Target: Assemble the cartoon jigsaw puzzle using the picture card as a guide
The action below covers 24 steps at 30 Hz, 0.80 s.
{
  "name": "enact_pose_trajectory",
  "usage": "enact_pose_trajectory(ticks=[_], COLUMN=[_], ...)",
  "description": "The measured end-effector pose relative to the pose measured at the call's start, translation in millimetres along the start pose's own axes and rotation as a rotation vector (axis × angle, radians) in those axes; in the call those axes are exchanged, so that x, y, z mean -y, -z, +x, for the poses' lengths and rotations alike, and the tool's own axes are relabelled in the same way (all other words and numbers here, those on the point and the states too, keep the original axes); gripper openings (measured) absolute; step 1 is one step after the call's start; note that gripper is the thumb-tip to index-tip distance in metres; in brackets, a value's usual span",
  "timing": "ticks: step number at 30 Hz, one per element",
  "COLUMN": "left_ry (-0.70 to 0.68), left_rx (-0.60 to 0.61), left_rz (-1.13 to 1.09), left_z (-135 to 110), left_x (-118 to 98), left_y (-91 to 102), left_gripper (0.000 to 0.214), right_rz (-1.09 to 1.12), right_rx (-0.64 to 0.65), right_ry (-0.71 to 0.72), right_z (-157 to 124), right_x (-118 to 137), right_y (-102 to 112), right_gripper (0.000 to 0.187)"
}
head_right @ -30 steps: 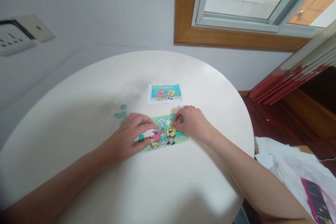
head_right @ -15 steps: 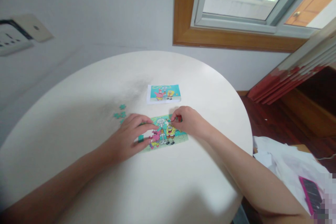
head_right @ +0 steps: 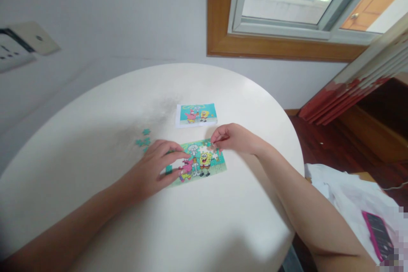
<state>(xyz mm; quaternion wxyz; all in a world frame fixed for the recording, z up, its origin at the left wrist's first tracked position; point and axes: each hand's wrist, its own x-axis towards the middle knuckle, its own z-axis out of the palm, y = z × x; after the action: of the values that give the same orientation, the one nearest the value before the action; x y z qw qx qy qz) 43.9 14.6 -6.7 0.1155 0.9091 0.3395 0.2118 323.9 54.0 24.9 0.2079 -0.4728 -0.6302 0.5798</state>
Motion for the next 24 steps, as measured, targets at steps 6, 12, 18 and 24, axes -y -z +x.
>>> enact_pose_trajectory(ticks=[6,12,18,24], left_ry=[0.004,0.007,0.013,0.017], left_rx=[-0.002,0.011,0.027,0.035], left_rz=[-0.007,0.001,0.015,0.009], left_z=[0,-1,-1,-1], left_x=[1,2,2,3], left_y=[0.3,-0.5,0.9,0.7], left_gripper=[0.025,0.026,0.027,0.028], right_rz=[-0.068,-0.269,-0.436,-0.462], right_rx=[0.026,0.057,0.098,0.159], right_ry=[0.064,0.149,0.210,0.270], right_z=[-3,-9,-11,-12], right_x=[0,5,7,10], right_y=[4,13,13,11], right_gripper=[0.018,0.025,0.026,0.025])
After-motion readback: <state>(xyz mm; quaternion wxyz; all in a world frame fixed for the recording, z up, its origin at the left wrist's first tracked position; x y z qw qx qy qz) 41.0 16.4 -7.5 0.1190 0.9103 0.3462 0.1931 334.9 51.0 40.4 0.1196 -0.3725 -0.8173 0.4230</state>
